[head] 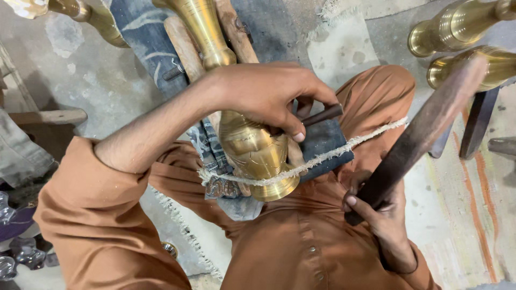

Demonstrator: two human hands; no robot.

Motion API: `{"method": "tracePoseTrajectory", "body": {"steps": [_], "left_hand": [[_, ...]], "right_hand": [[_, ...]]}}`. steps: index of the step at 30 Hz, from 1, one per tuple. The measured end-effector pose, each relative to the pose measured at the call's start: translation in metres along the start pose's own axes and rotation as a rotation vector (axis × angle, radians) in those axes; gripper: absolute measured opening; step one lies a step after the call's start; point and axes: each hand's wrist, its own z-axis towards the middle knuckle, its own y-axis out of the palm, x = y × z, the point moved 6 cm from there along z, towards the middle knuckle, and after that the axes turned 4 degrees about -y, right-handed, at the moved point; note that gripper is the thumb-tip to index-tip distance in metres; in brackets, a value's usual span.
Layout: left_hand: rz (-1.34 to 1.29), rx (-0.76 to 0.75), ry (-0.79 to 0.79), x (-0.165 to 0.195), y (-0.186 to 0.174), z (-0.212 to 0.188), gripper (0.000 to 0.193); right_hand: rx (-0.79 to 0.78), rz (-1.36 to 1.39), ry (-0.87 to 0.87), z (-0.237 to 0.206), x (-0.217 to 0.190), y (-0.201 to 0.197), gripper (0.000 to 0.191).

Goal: The person sits on the floor with a brass vase held against a padded rest and decorates its surface, using a small chisel-like punch in one hand and a wooden mallet in the other, repeatedly striking the punch to carve ornamental patterns into the metal while rotating the vase to reach new areas.

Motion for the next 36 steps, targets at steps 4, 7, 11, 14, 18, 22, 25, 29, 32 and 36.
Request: {"method": "tracePoseTrajectory", "body": {"steps": [4, 7, 11, 14, 18, 22, 25, 29, 32, 36], "left_hand": [[0.014, -0.062, 0.037, 0.006, 0.002, 0.009, 0.061], [0.013, -0.156, -0.008, 0.007, 0.005, 0.012, 0.059], [0.059, -0.147, 0.082, 0.020, 0.005, 0.012, 0.057], [0.053, -0.142, 0.079, 0.025, 0.005, 0.010, 0.056], [0.073, -0.180, -0.004, 0.025, 0.005, 0.009, 0.060], [0.078, -0.230, -0.016, 0.026, 0.007, 0.011, 0.059], [0.076, -0.262, -0.065, 0.022, 0.008, 0.012, 0.062], [0.122, -0.248, 0.024, 0.026, 0.009, 0.018, 0.069], [0.130, -0.301, -0.019, 0.022, 0.014, 0.020, 0.067], [0.132, -0.307, -0.018, 0.020, 0.014, 0.019, 0.064]], "right_hand": [[-0.012, -0.216, -0.060, 0.003, 0.004, 0.001, 0.054], [0.087, -0.257, -0.075, 0.004, 0.007, 0.000, 0.053], [0.094, -0.389, -0.021, 0.006, 0.008, 0.003, 0.054], [0.150, -0.406, 0.017, 0.007, 0.002, 0.002, 0.043], [0.124, -0.318, -0.145, 0.010, -0.014, 0.015, 0.048], [0.009, -0.762, -0.422, 0.014, -0.023, 0.035, 0.048], [0.127, -0.349, -0.336, 0.013, -0.012, 0.027, 0.041], [0.079, -0.576, -0.323, 0.008, 0.003, 0.033, 0.046], [0.117, -0.385, -0.344, 0.005, 0.008, 0.032, 0.045], [0.070, -0.602, -0.365, 0.007, 0.009, 0.035, 0.043]]}}
